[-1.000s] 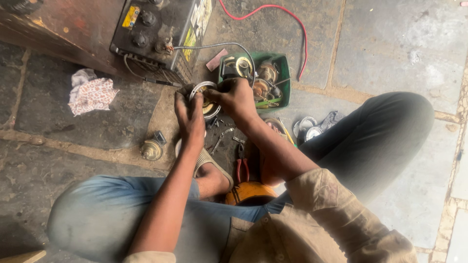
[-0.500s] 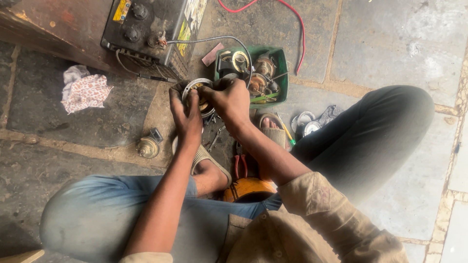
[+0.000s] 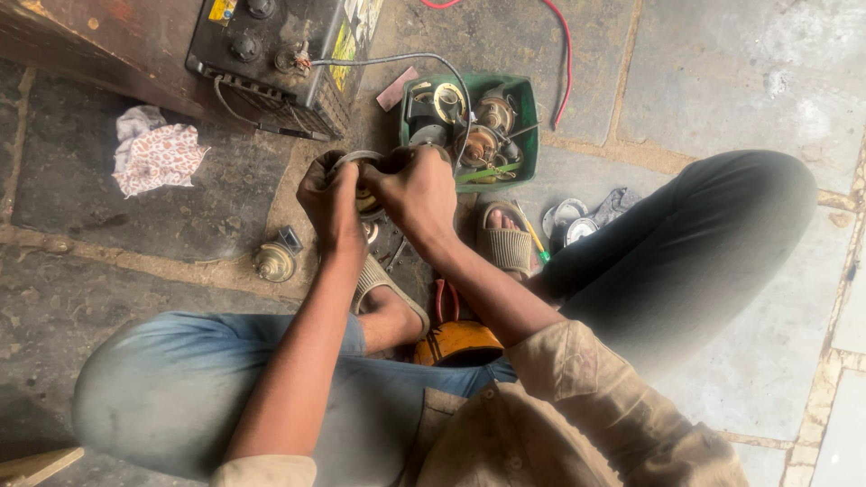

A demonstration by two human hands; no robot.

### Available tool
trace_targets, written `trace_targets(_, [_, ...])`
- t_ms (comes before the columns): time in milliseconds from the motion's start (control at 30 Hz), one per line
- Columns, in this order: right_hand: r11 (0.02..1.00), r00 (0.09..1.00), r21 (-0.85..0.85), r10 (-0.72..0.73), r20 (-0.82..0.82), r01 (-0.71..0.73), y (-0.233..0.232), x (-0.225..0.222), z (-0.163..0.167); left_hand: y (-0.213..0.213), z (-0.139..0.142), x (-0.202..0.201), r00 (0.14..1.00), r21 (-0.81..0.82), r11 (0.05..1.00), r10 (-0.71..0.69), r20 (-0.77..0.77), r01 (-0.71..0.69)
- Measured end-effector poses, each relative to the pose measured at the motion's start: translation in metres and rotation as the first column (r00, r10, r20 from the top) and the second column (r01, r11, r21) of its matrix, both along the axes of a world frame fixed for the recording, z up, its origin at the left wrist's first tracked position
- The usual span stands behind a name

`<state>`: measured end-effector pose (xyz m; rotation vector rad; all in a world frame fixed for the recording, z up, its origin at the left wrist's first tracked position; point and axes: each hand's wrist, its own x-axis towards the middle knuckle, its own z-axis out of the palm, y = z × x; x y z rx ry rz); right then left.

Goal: The person sits on the floor and uses a screwdriver to adjust components inside a small mechanical part. They then use a sanding block to smooth the surface of the part and a small brush to clean it. The person repeatedly handles the part, applying pressure and making adjustments.

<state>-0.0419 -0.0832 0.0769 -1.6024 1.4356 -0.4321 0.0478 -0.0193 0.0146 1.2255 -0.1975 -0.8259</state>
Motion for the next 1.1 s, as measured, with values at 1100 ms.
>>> trace_targets(1100, [0.963, 0.832, 0.169, 0.084, 0.549, -0.209, -0.012, -0.058, -0.011, -0.001, -0.024, -0.01, 0.996, 0.276, 0.957, -0.089, -0.01, 0.088])
